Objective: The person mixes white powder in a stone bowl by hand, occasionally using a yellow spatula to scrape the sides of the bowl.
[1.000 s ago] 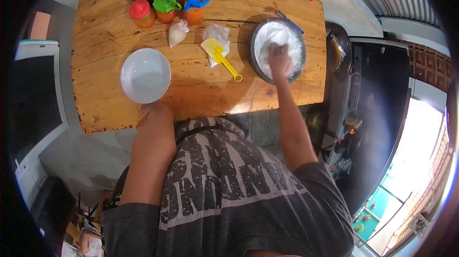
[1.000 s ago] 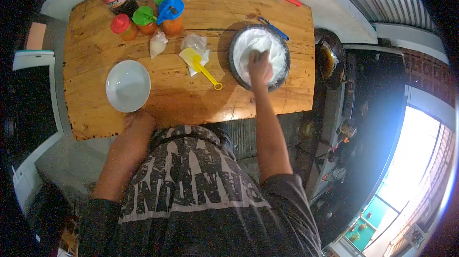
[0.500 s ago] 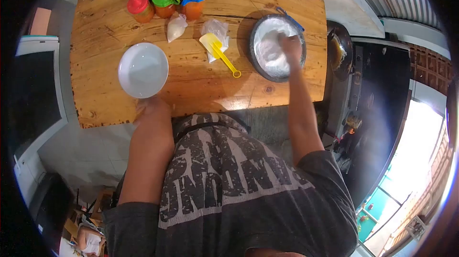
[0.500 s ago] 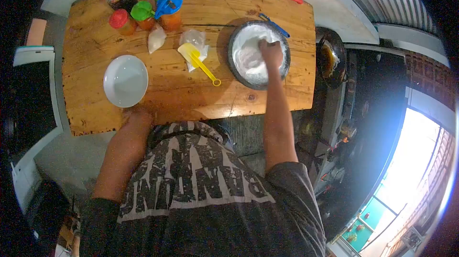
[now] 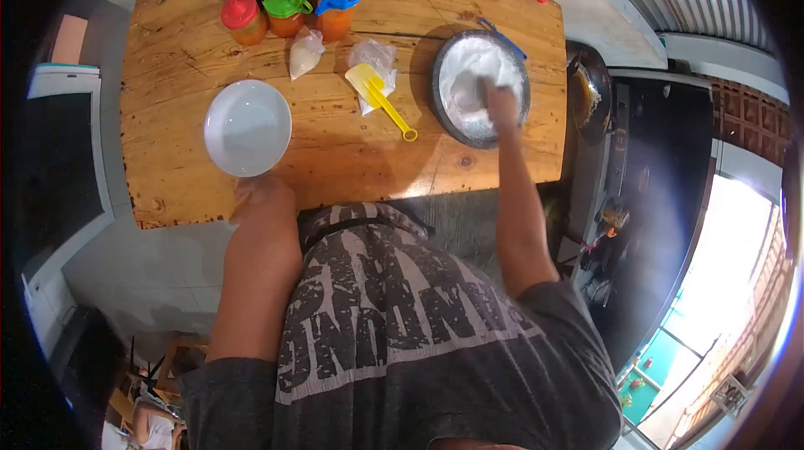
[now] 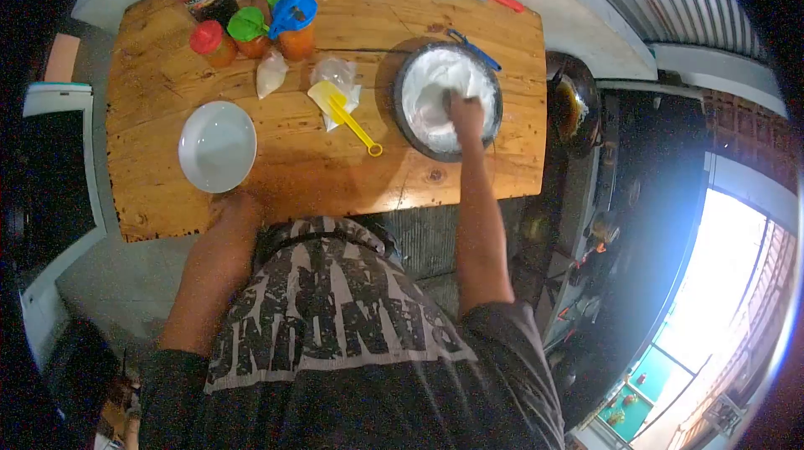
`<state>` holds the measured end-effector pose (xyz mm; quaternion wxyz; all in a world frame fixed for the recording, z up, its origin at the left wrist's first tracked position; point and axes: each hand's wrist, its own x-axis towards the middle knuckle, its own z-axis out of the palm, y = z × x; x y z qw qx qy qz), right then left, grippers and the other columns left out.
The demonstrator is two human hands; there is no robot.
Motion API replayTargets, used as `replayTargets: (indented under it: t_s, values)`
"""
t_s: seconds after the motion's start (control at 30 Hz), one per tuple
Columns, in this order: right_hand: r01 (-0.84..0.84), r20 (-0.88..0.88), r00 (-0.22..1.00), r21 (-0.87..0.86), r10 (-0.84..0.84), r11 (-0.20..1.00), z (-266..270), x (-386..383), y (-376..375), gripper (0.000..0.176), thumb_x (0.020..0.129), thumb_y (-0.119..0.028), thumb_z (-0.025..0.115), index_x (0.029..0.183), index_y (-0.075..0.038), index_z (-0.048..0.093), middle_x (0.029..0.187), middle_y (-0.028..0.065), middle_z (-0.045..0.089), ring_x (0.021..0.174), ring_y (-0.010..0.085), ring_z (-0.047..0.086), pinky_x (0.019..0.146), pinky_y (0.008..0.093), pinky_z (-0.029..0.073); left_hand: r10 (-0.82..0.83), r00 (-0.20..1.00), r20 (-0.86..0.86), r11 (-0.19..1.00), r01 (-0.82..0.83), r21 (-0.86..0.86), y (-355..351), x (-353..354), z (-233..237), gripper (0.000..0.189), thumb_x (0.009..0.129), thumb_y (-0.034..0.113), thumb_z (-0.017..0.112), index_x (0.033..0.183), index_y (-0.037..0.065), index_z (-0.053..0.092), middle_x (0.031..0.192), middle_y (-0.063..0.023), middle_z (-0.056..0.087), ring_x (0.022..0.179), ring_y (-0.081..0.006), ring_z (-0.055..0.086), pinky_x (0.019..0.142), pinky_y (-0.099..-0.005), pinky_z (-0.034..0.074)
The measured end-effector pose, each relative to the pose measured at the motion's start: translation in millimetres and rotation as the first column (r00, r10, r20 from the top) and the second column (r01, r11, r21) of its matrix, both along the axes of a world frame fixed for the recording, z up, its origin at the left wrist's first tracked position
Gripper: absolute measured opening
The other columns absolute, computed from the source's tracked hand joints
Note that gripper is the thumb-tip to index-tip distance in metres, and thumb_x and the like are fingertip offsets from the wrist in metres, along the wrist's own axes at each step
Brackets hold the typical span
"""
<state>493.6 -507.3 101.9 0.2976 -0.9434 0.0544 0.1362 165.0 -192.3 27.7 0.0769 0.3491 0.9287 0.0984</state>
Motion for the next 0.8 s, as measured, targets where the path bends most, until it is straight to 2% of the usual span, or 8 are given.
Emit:
replayTargets:
  t_s: [0.07,0.27,0.4,0.5,0.63,0.67,0.77,0.8]
  values:
    - [-0.029,0.356,0.929,-0.204,0.102,0.978,3,-52,27,0.041,0.081,-0.046,0.059,0.098,-0.009,0.061,0.079,0.0232,0.065,0.079,0.0388,0.064,0.070,0.0483,0.047,0.007,1.000,-0.003,1.000,-0.007,-0.004,0,2,1,0.056,0.087,0.044,0.046,0.121,0.002,0.032,0.111,-0.0221,0.047,0.096,-0.0406,0.053,0.071,-0.0549,0.046]
    - [0.003,0.276,0.956,-0.351,0.100,0.936,34,-26,62,0.046,0.081,-0.047,0.058,0.101,-0.006,0.052,0.086,0.0270,0.064,0.083,0.0447,0.063,0.072,0.0493,0.048,-0.018,0.999,-0.027,1.000,0.018,-0.019,1,1,4,0.055,0.087,0.044,0.046,0.119,0.001,0.033,0.109,-0.0221,0.048,0.094,-0.0404,0.054,0.070,-0.0547,0.047]
    - [-0.042,0.221,0.973,-0.106,0.065,0.993,0,-14,15,0.054,0.079,-0.050,0.061,0.108,-0.006,0.054,0.087,0.0245,0.066,0.086,0.0429,0.063,0.076,0.0475,0.049,0.004,1.000,-0.023,1.000,-0.004,-0.014,4,1,2,0.055,0.087,0.044,0.046,0.119,0.001,0.033,0.108,-0.0221,0.048,0.094,-0.0403,0.055,0.070,-0.0546,0.047]
    - [-0.065,0.191,0.970,-0.387,0.149,0.920,43,-82,66,0.051,0.080,-0.050,0.059,0.108,-0.007,0.053,0.083,0.0237,0.066,0.084,0.0423,0.063,0.072,0.0482,0.049,0.017,1.000,-0.027,1.000,-0.017,-0.017,1,0,3,0.054,0.087,0.043,0.046,0.118,0.001,0.033,0.108,-0.0221,0.048,0.093,-0.0402,0.055,0.069,-0.0544,0.047]
    - [0.006,0.300,0.948,-0.349,0.106,0.937,32,-22,55,0.047,0.081,-0.045,0.058,0.105,-0.004,0.055,0.083,0.0256,0.065,0.083,0.0419,0.064,0.073,0.0472,0.049,-0.019,0.999,-0.043,1.000,0.018,-0.014,1,3,4,0.054,0.087,0.043,0.046,0.118,0.001,0.033,0.107,-0.0221,0.049,0.092,-0.0401,0.056,0.069,-0.0543,0.047]
    - [0.002,0.263,0.960,-0.345,0.095,0.939,36,-6,52,0.050,0.080,-0.045,0.059,0.101,0.000,0.058,0.083,0.0245,0.066,0.083,0.0394,0.065,0.073,0.0451,0.050,-0.020,0.999,-0.041,1.000,0.020,-0.012,0,3,5,0.054,0.087,0.043,0.046,0.117,0.001,0.033,0.107,-0.0222,0.049,0.092,-0.0401,0.056,0.068,-0.0542,0.047]
    - [-0.080,-0.006,0.997,-0.025,0.080,0.997,24,18,12,0.062,0.074,-0.053,0.064,0.095,0.005,0.059,0.083,0.0218,0.066,0.083,0.0334,0.066,0.073,0.0407,0.050,-0.025,0.999,-0.048,1.000,0.025,-0.003,1,3,4,0.054,0.087,0.043,0.045,0.117,0.001,0.033,0.106,-0.0222,0.049,0.091,-0.0400,0.056,0.068,-0.0541,0.048]
    - [-0.121,0.077,0.989,-0.034,0.123,0.992,19,1,4,0.058,0.077,-0.050,0.062,0.101,0.003,0.058,0.080,0.0223,0.066,0.082,0.0357,0.066,0.071,0.0417,0.051,-0.009,0.999,-0.038,1.000,0.009,0.005,0,5,4,0.053,0.087,0.043,0.045,0.117,0.001,0.033,0.106,-0.0222,0.049,0.091,-0.0400,0.056,0.068,-0.0541,0.048]
